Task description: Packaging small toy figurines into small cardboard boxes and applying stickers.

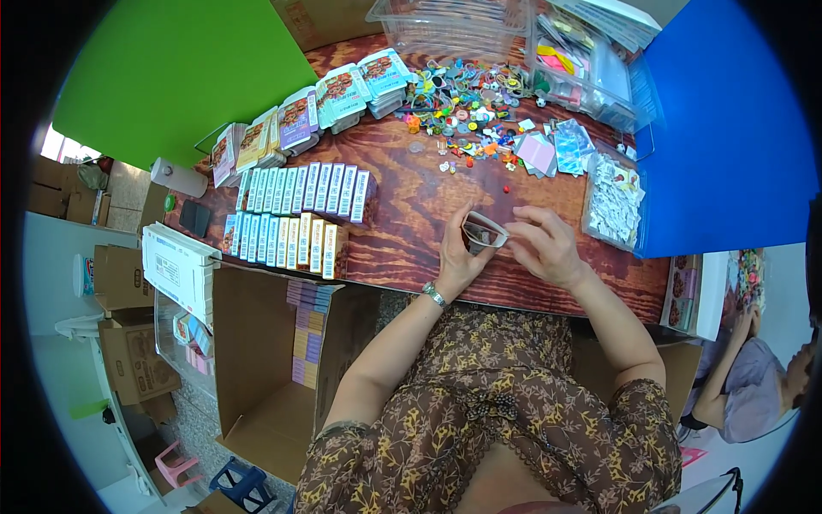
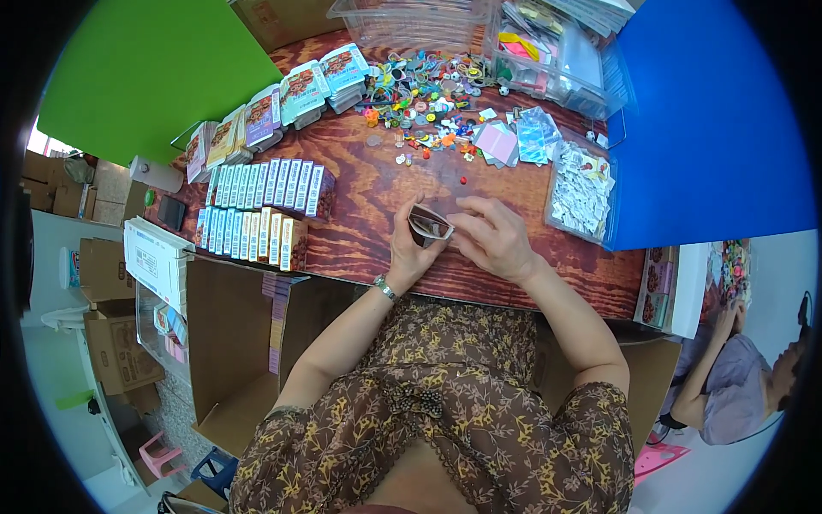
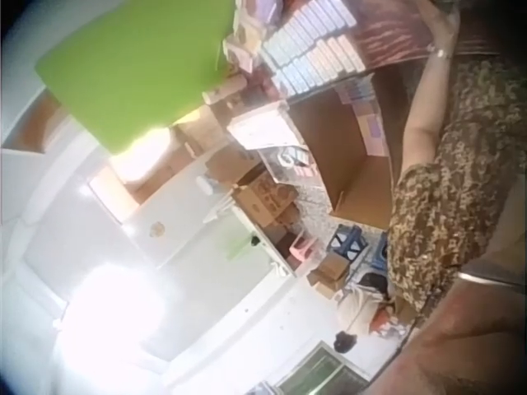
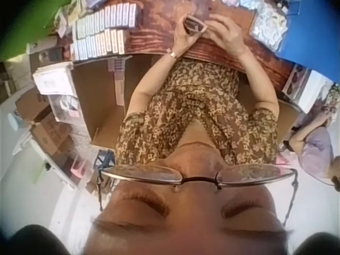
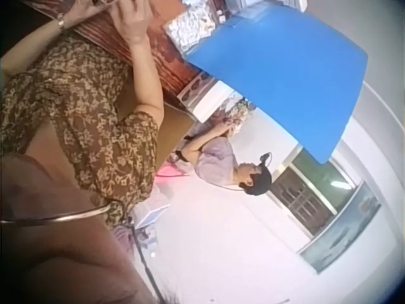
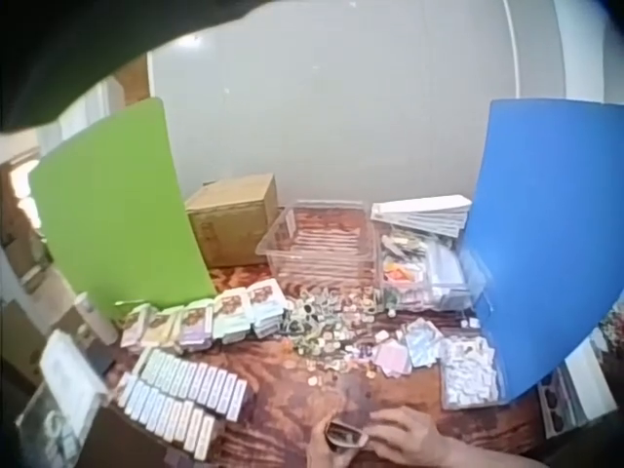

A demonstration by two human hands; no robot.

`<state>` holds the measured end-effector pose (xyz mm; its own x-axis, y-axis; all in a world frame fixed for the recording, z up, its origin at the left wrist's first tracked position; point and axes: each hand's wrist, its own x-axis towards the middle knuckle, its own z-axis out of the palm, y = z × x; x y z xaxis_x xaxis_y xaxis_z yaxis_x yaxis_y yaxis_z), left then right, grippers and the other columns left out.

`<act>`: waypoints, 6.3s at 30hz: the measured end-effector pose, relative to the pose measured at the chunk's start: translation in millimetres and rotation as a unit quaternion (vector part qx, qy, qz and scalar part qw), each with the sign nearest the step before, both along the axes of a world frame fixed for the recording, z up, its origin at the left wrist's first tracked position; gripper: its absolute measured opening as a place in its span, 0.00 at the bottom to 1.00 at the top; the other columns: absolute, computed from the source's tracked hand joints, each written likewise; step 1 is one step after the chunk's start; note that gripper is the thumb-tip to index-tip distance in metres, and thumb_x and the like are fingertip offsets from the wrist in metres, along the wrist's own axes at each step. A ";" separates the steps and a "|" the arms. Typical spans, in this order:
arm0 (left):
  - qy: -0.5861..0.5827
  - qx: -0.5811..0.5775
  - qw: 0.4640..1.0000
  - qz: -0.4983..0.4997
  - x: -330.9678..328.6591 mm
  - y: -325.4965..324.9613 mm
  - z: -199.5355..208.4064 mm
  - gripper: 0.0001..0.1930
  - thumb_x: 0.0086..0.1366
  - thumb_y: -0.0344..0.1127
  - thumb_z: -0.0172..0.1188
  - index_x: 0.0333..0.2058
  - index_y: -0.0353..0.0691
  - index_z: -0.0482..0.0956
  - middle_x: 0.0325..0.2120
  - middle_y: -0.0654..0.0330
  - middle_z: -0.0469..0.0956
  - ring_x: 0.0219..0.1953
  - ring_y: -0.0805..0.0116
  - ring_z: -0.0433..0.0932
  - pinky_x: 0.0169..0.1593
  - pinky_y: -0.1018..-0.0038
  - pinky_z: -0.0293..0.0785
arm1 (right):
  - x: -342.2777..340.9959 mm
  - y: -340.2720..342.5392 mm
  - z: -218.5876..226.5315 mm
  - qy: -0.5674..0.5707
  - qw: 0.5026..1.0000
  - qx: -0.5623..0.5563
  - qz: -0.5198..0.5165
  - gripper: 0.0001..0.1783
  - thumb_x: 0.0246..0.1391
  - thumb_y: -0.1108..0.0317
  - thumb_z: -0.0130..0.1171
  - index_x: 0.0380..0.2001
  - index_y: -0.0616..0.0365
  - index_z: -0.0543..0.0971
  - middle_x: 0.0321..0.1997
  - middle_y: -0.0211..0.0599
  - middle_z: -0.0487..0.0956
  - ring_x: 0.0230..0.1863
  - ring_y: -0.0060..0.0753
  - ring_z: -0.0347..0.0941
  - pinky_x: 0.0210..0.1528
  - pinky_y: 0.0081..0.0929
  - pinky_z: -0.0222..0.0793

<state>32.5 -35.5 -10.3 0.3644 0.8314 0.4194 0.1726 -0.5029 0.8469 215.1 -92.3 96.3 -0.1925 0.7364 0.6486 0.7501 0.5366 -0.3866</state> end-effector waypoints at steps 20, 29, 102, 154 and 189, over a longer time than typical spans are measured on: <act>-0.044 -0.065 0.986 0.145 -25.3 20.4 9.8 0.43 0.52 0.34 0.78 0.61 0.34 0.59 0.49 0.53 0.72 0.49 0.64 0.75 0.52 0.67 0.74 | -45.6 8.1 -64.6 -0.049 0.913 -0.387 -0.121 0.25 0.48 0.58 0.73 0.46 0.53 0.76 0.45 0.41 0.73 0.50 0.51 0.75 0.44 0.48 0.76; -0.036 -0.045 0.988 0.141 -26.8 20.0 9.9 0.42 0.52 0.34 0.78 0.61 0.35 0.61 0.48 0.52 0.74 0.49 0.62 0.76 0.52 0.67 0.74 | -39.4 22.5 -64.2 -0.036 0.891 -0.439 -0.109 0.18 0.52 0.60 0.70 0.41 0.56 0.77 0.40 0.45 0.79 0.46 0.54 0.77 0.44 0.50 0.74; 0.000 0.102 0.995 -0.019 -37.0 11.1 9.8 0.32 0.52 0.28 0.75 0.55 0.41 0.72 0.55 0.47 0.76 0.54 0.46 0.78 0.54 0.60 0.78 | -8.7 7.0 -47.9 0.184 0.959 -0.208 0.054 0.15 0.60 0.76 0.60 0.49 0.58 0.84 0.61 0.49 0.76 0.56 0.40 0.78 0.53 0.31 0.76; 0.013 0.108 0.994 -0.025 -39.7 8.2 26.2 0.21 0.58 0.20 0.67 0.52 0.36 0.77 0.51 0.46 0.80 0.49 0.55 0.83 0.48 0.69 0.82 | -33.9 10.0 -12.2 -0.066 0.993 -0.084 0.044 0.20 0.47 0.79 0.64 0.46 0.56 0.81 0.44 0.37 0.79 0.45 0.42 0.78 0.44 0.34 0.77; 0.383 0.172 0.886 0.194 -170.4 8.3 69.3 0.27 0.59 0.22 0.57 0.59 0.42 0.73 0.50 0.50 0.74 0.48 0.49 0.73 0.51 0.60 0.72 | -77.5 27.6 -55.0 0.039 0.982 -0.178 0.055 0.25 0.57 0.73 0.62 0.58 0.58 0.75 0.58 0.48 0.75 0.58 0.54 0.73 0.58 0.41 0.72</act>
